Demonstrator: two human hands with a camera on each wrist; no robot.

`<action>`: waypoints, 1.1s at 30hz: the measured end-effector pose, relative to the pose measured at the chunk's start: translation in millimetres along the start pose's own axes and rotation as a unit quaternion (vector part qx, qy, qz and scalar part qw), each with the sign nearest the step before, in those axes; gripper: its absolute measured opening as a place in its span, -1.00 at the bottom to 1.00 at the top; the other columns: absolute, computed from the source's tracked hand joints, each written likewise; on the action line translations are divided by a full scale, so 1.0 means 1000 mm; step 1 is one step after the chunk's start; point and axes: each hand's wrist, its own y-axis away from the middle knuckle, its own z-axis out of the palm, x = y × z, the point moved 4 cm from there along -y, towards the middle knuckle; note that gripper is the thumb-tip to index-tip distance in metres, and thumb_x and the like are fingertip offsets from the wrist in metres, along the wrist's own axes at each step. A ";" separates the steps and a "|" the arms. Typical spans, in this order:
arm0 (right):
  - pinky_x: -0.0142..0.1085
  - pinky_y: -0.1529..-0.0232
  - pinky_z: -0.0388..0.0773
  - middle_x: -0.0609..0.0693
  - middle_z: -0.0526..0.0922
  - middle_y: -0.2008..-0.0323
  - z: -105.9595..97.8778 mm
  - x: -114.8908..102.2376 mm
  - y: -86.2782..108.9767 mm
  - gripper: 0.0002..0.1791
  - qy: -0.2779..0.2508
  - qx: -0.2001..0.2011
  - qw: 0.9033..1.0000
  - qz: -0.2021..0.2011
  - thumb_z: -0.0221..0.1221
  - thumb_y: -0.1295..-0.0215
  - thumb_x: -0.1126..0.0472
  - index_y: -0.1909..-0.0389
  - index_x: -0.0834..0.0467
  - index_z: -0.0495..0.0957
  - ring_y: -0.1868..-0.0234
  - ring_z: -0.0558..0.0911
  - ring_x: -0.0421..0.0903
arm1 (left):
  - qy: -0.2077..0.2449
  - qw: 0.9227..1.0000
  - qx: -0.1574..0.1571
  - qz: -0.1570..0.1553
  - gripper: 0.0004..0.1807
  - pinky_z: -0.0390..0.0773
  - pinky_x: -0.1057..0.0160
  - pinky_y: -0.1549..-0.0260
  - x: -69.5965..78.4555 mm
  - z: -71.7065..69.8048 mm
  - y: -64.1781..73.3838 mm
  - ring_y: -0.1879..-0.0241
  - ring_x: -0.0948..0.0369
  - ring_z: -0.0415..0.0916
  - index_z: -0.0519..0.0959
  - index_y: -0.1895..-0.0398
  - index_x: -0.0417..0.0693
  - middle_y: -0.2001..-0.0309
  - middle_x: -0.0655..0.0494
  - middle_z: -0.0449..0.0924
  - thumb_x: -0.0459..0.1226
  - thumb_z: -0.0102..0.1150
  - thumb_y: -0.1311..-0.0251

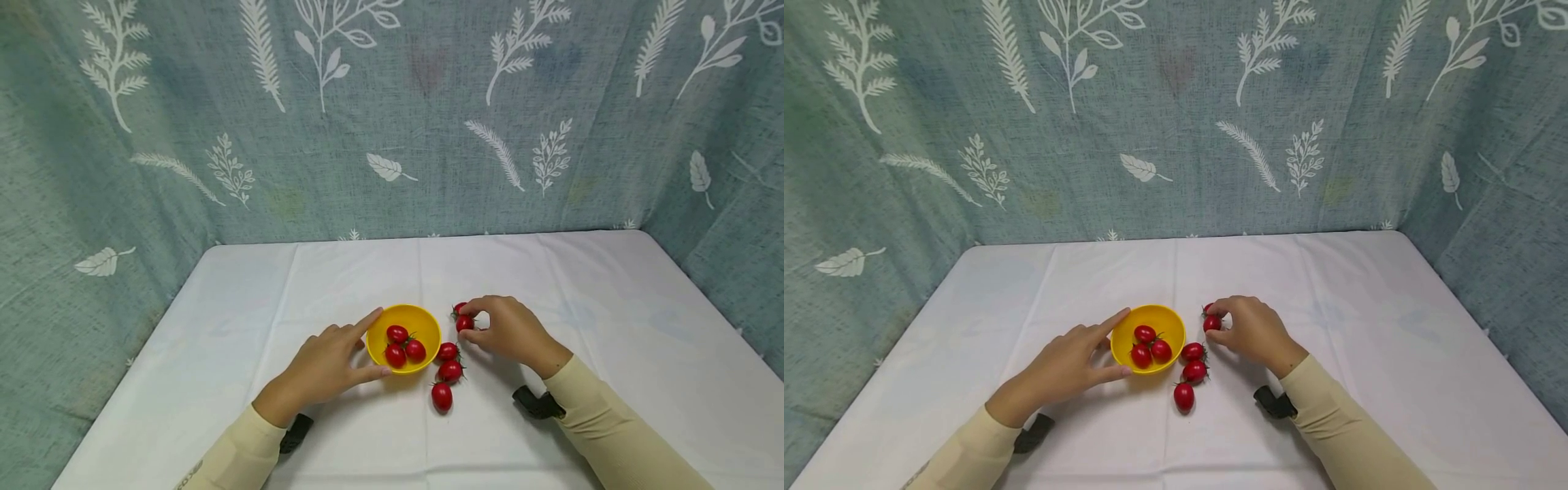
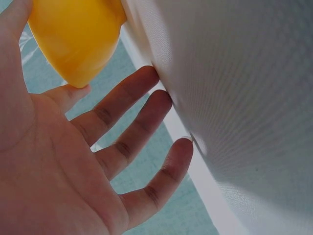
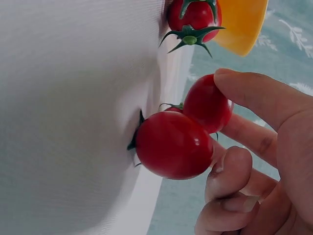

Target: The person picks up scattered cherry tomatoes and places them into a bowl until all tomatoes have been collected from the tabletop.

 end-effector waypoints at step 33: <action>-0.19 0.08 0.65 -0.10 0.74 0.01 -0.002 -0.054 0.009 -0.59 -0.022 0.046 0.997 -0.066 0.43 -0.18 0.06 -0.06 0.03 0.69 0.09 0.69 -0.03 | 0.004 1.000 -0.001 0.002 0.03 0.51 0.01 0.17 -0.001 0.000 0.000 0.08 0.18 0.50 0.08 -0.56 0.48 0.13 0.26 0.67 0.44 0.19 -0.02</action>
